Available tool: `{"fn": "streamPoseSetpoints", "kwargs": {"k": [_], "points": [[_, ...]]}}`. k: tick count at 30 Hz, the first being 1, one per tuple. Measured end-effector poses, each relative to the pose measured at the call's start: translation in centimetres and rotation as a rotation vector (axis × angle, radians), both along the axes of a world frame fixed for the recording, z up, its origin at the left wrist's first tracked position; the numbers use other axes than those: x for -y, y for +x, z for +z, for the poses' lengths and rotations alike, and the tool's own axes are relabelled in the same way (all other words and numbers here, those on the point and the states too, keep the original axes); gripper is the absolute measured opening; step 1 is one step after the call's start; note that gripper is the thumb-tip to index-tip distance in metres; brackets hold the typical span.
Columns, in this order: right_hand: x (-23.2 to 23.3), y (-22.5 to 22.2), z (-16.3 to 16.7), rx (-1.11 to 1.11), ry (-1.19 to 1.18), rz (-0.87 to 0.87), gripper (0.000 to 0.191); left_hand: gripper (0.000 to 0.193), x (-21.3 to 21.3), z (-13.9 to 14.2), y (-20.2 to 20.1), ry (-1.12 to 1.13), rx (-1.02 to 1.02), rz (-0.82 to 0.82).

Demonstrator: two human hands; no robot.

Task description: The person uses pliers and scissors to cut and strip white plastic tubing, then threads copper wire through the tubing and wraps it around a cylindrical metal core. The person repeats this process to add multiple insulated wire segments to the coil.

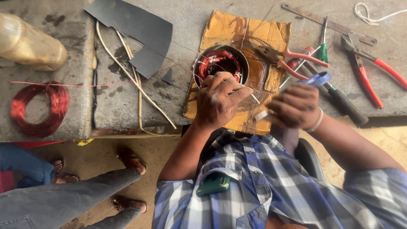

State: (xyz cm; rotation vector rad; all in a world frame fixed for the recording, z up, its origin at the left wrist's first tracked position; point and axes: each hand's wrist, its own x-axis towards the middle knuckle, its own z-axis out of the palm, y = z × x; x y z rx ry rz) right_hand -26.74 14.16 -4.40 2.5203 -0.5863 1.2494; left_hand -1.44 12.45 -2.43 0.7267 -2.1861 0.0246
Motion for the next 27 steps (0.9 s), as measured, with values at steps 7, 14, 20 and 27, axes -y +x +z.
{"fn": "streamPoseSetpoints", "kwargs": {"k": [7,14,20,27], "points": [[-0.2,0.4,-0.4,-0.018,0.009,-0.033,0.029,0.025,0.1,0.2,0.3,-0.009,0.014,-0.002],[1.1,1.3,-1.2,0.009,-0.043,-0.147,0.022,0.023,0.6,-0.1,0.6,0.005,-0.018,-0.01],[-1.6,1.9,-2.1,0.221,0.379,-0.154,0.031,0.026,1.1,-0.1,1.0,-0.006,-0.011,-0.001],[-1.6,5.2,-3.7,0.47,0.5,-0.288,0.03,0.028,1.0,-0.1,1.3,0.012,-0.029,-0.013]]}}
